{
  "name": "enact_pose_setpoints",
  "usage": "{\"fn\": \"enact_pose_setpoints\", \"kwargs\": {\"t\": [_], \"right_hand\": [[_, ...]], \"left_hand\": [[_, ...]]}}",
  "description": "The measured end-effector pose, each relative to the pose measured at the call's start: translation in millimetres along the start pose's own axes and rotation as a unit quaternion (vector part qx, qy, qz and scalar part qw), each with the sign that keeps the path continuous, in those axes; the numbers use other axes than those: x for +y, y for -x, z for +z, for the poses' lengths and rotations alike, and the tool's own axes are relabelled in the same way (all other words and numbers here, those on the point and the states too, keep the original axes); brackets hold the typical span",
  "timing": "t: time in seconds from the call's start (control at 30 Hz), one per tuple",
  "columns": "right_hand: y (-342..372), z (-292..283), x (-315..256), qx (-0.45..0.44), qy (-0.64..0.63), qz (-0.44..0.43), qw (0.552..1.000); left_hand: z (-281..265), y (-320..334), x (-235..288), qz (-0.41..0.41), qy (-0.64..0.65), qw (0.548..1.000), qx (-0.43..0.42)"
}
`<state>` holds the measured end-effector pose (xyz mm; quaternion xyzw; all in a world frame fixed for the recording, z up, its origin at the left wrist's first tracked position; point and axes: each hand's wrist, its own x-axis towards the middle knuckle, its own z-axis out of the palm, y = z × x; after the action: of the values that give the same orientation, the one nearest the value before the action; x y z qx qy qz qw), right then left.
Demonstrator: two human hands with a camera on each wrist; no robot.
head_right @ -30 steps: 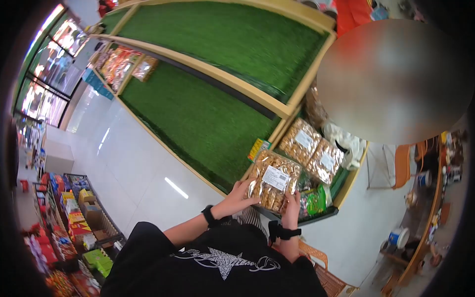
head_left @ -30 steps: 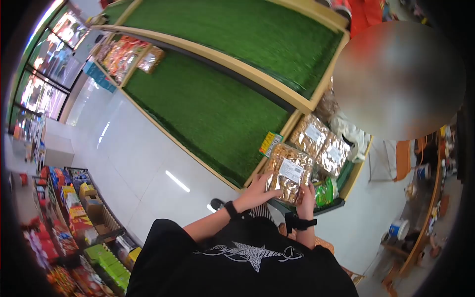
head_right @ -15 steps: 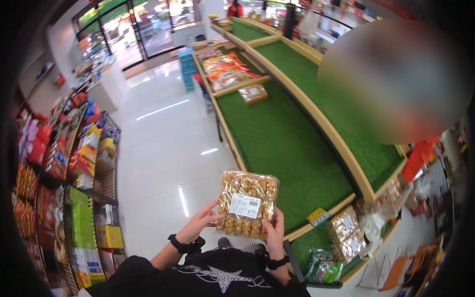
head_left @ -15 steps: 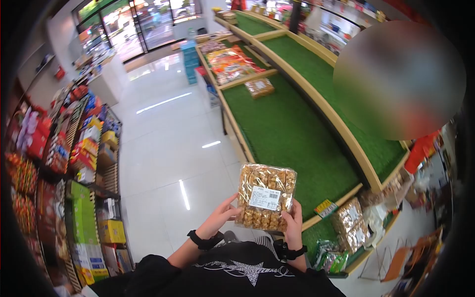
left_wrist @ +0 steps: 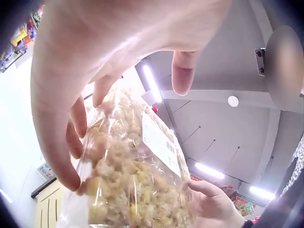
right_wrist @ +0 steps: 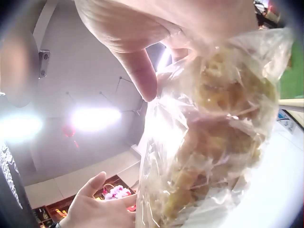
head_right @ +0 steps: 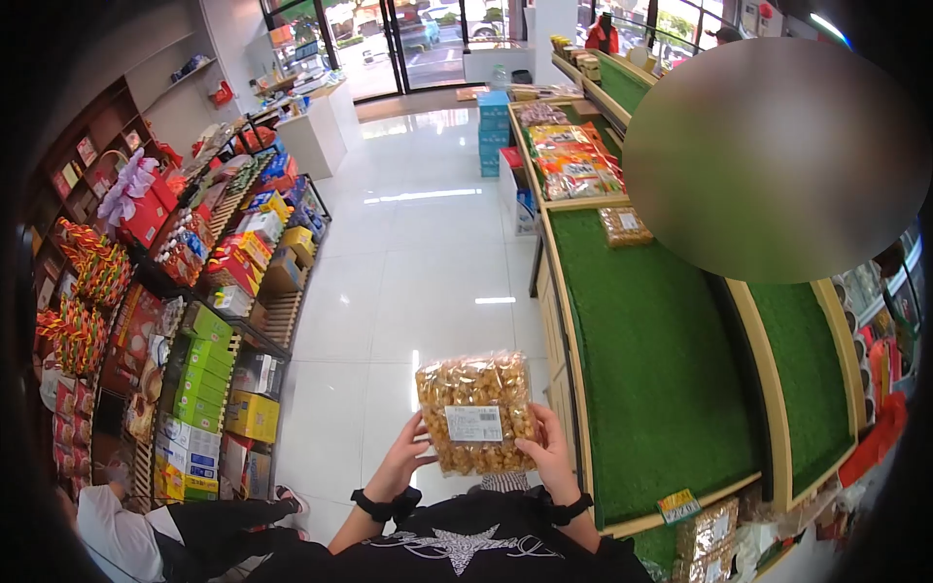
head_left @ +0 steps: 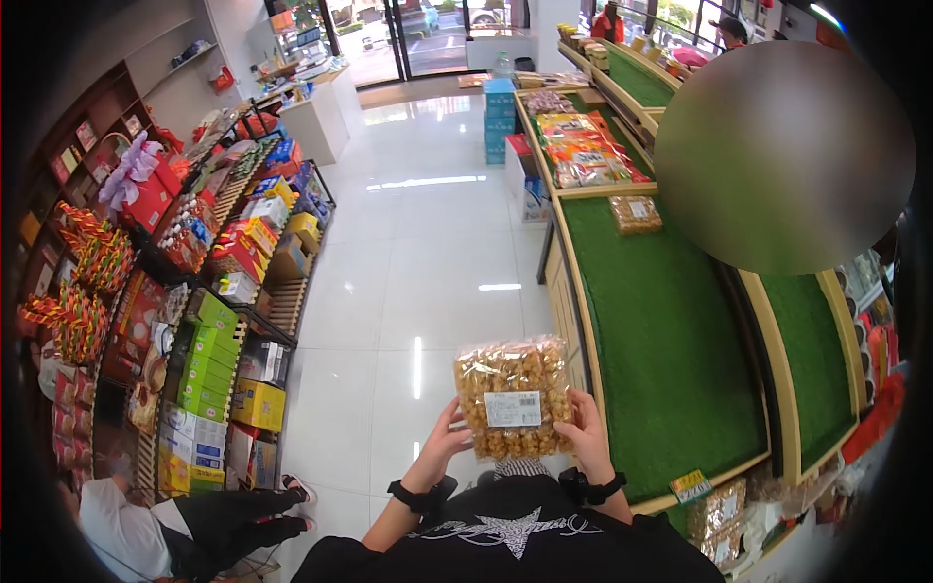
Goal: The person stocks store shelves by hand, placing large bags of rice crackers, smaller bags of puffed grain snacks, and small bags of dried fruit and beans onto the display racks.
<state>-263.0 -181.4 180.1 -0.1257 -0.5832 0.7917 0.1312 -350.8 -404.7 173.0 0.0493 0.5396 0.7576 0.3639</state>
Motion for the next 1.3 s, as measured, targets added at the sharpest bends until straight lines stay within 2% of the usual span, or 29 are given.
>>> {"fn": "enact_pose_setpoints", "kwargs": {"t": [0.13, 0.23, 0.47, 0.57, 0.6, 0.7, 0.87, 0.93, 1.07, 1.17, 1.3], "right_hand": [[-43.3, -8.2, 5.6, -0.035, 0.033, 0.011, 0.999], [-85.5, -16.8, -0.4, -0.048, 0.012, 0.004, 0.999], [-183.9, -57.6, -16.9, -0.11, 0.079, -0.008, 0.991], [-211.7, -65.2, -27.4, -0.118, 0.093, 0.023, 0.988], [-216.7, -65.5, -30.5, -0.117, 0.094, 0.032, 0.988], [-228.3, -63.4, -41.1, -0.101, 0.186, -0.035, 0.977], [-245.9, -63.1, -41.0, -0.087, 0.148, 0.01, 0.985], [-255.0, -58.7, -49.8, -0.097, 0.194, -0.007, 0.976], [-279.8, -49.1, -55.7, -0.072, 0.185, 0.004, 0.98], [-309.1, -35.0, -57.3, -0.055, 0.198, -0.045, 0.978], [-352.4, -10.3, -57.0, -0.011, 0.196, -0.066, 0.978]], "left_hand": [[-5.5, -32.9, 10.3, 0.004, 0.008, 1.0, 0.024], [-0.5, -65.0, 33.8, 0.016, -0.012, 0.999, 0.03], [18.7, -141.6, 81.0, 0.053, -0.055, 0.996, 0.036], [22.3, -163.7, 85.3, 0.09, -0.06, 0.993, 0.048], [23.0, -168.3, 85.4, 0.084, -0.055, 0.994, 0.05], [22.7, -183.3, 89.3, 0.095, -0.023, 0.993, 0.066], [15.2, -207.3, 104.7, 0.108, -0.072, 0.989, 0.07], [9.8, -220.6, 115.9, 0.119, -0.121, 0.984, 0.056], [-1.7, -254.4, 137.4, 0.118, -0.132, 0.984, 0.029], [-14.3, -285.8, 161.7, 0.125, -0.15, 0.981, 0.011], [-40.6, -330.5, 201.1, 0.129, -0.16, 0.978, -0.02]]}}
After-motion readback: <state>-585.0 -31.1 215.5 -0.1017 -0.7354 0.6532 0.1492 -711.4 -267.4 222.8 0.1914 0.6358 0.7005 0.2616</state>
